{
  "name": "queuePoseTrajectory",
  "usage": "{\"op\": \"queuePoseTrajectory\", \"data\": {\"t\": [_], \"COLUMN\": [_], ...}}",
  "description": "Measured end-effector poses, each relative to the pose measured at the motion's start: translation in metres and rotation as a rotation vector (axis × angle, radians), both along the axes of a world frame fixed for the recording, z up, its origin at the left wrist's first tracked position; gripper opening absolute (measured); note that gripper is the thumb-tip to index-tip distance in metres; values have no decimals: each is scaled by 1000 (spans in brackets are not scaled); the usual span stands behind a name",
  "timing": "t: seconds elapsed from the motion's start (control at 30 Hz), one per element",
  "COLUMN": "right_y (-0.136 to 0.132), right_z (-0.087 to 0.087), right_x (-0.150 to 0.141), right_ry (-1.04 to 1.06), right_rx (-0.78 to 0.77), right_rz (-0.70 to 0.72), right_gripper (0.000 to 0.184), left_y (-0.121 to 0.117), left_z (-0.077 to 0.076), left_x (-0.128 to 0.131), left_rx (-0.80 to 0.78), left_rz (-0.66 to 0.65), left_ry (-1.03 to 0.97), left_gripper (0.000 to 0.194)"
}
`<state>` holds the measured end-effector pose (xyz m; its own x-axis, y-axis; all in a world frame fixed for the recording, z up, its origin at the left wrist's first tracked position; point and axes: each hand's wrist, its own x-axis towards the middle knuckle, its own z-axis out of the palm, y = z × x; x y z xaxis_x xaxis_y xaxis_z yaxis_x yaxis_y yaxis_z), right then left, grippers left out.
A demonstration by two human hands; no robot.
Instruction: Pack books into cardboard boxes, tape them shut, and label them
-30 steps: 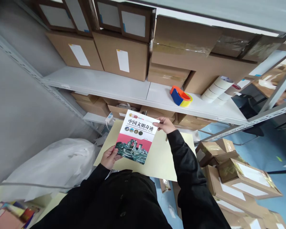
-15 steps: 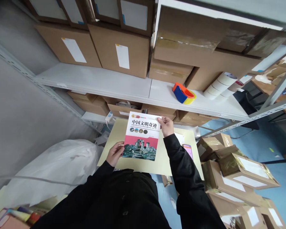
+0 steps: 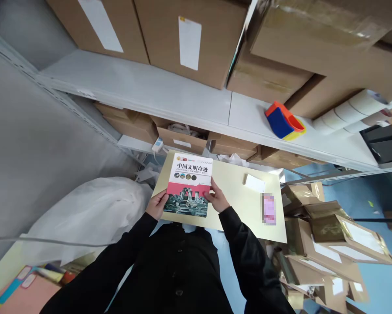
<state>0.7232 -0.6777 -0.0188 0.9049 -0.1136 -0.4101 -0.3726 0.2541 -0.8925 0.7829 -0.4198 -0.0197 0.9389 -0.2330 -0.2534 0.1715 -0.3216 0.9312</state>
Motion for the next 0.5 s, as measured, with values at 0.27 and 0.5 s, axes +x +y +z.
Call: {"op": "queuePoseTrajectory", "data": {"t": [0.27, 0.5], "right_y": [52, 71], "right_z": [-69, -119], "right_x": [36, 99], "right_ry": [280, 328], "right_rx": [-154, -428], "right_rz": [-118, -81], "right_gripper": [74, 63], "left_y": [26, 21], "left_z": [-68, -109], "left_x": [43, 106], "left_rx": [549, 716], "left_rz": [-110, -79], "left_ry": [-13, -19], "left_gripper": [47, 52]}}
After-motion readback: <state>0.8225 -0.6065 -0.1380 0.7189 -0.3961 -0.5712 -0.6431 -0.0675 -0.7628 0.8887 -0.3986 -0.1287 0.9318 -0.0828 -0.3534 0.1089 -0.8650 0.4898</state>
